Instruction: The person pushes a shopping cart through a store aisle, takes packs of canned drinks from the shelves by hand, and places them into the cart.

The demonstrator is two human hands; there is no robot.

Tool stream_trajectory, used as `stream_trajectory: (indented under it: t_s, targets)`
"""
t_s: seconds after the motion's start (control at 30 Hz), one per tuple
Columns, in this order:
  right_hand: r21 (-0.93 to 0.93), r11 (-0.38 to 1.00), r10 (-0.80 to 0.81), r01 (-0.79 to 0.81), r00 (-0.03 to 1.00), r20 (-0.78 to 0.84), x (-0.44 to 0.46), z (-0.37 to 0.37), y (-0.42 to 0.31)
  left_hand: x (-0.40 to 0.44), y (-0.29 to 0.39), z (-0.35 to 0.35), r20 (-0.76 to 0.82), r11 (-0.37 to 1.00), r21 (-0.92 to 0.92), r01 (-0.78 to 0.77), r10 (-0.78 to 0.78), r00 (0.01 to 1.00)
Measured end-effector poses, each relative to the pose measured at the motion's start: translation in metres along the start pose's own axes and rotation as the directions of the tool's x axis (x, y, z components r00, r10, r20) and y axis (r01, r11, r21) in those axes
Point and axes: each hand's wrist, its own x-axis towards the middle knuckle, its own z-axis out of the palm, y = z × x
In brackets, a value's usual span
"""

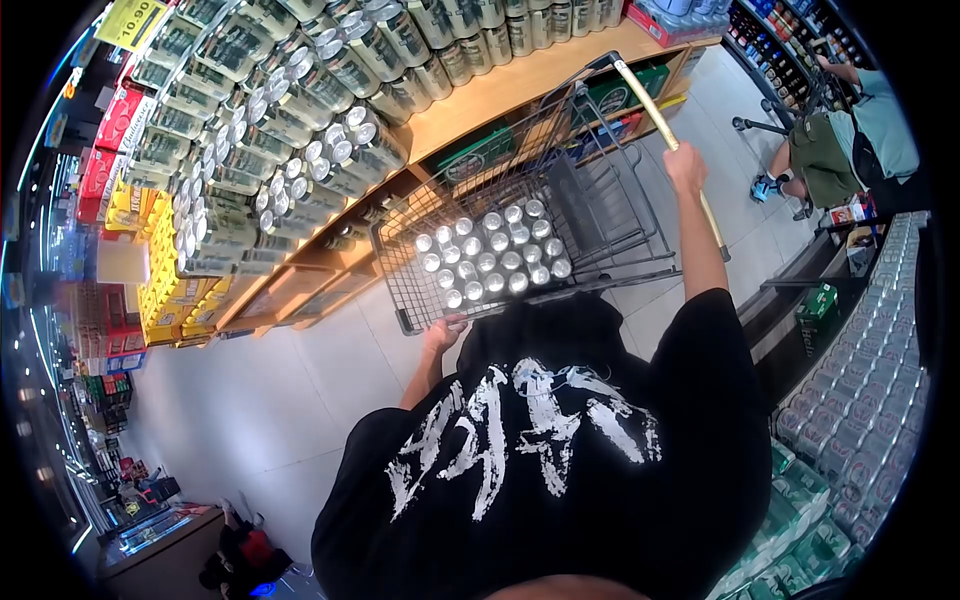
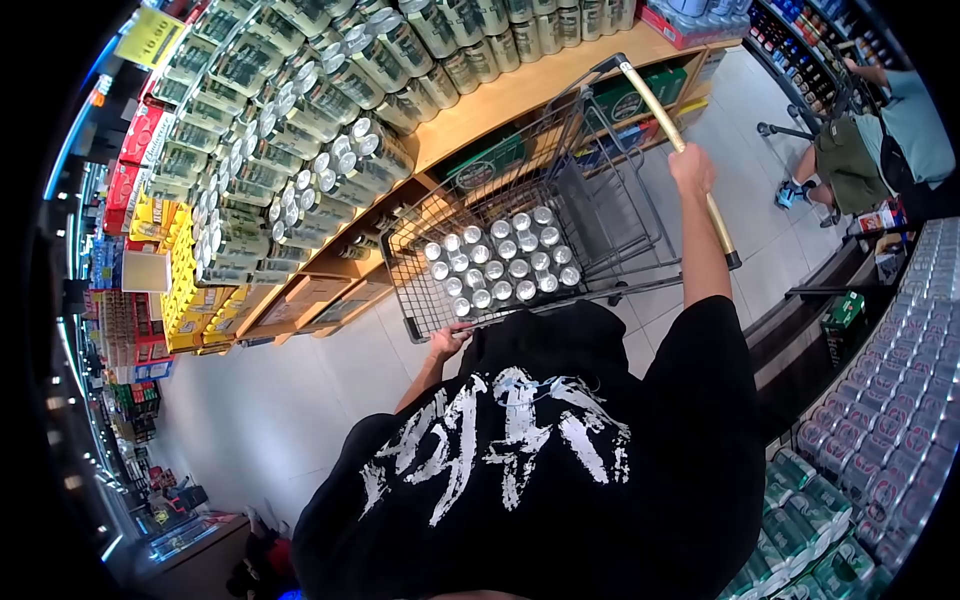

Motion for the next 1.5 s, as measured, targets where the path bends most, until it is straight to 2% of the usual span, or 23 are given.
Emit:
stream_trajectory:
  t_s: [0.2,0.37,0.43,0.47,0.57,0.6,0.73,0.97,1.07,1.17,1.2,1.27,1.37,1.4,1.5]
  targets:
    - [0.008,1.000,-0.017,0.017,0.999,0.050,0.029,0.007,-0.001,0.007,0.009,0.024,-0.193,0.990,-0.075,-0.121,0.105,0.976]
    - [-0.008,0.998,-0.064,0.064,0.997,0.031,0.042,0.007,-0.001,0.005,0.019,0.034,-0.205,0.984,-0.108,-0.139,0.114,0.972]
    - [-0.010,0.996,-0.092,0.092,0.995,0.030,0.042,0.005,-0.003,0.008,0.008,0.039,-0.250,0.975,-0.148,-0.164,0.124,0.960]
    - [-0.008,0.994,-0.108,0.108,0.994,0.021,0.045,0.004,-0.004,0.010,0.003,0.039,-0.248,0.956,-0.232,-0.182,0.123,0.961]
    - [0.012,0.990,-0.143,0.143,0.990,-0.021,0.062,0.018,0.000,0.018,-0.017,0.063,-0.377,0.968,-0.200,-0.150,0.065,0.924]
    - [0.014,0.988,-0.156,0.156,0.988,-0.020,0.063,0.016,-0.004,-0.004,0.016,0.050,-0.272,0.986,-0.135,0.096,-0.130,0.953]
    - [0.030,0.984,-0.174,0.175,0.984,-0.026,0.067,0.010,-0.010,-0.010,0.035,0.055,-0.205,0.979,-0.098,0.178,-0.195,0.959]
    - [-0.015,0.986,-0.168,0.168,0.986,-0.013,0.070,0.012,-0.005,0.006,0.021,0.067,-0.215,0.964,-0.238,0.115,-0.168,0.962]
    - [0.000,0.989,-0.149,0.149,0.989,0.021,0.075,0.017,-0.004,0.022,-0.001,0.077,-0.160,0.950,-0.301,0.081,-0.134,0.978]
    - [0.029,0.974,-0.225,0.224,0.974,0.003,0.071,0.007,-0.006,0.025,-0.004,0.068,-0.089,0.948,-0.306,0.082,-0.114,0.990]
    - [0.177,0.974,-0.167,0.140,0.975,0.146,0.083,0.012,-0.001,0.025,-0.003,0.064,-0.072,0.950,-0.299,0.086,-0.113,0.991]
    - [0.416,0.905,-0.112,-0.090,0.893,0.436,0.118,0.035,0.012,0.021,0.010,0.054,-0.038,0.954,-0.279,0.113,-0.129,0.991]
    - [0.453,0.843,-0.043,-0.291,0.802,0.596,0.125,0.037,0.012,0.012,0.024,0.054,-0.080,0.947,-0.297,0.126,-0.156,0.984]
    - [0.394,0.891,-0.013,-0.224,0.856,0.517,0.125,0.040,0.009,0.011,0.026,0.058,-0.149,0.956,-0.252,0.148,-0.189,0.971]
    - [0.272,0.962,-0.072,-0.021,0.942,0.328,0.100,0.021,0.004,0.019,0.029,0.053,-0.181,0.990,0.017,0.143,-0.138,0.974]
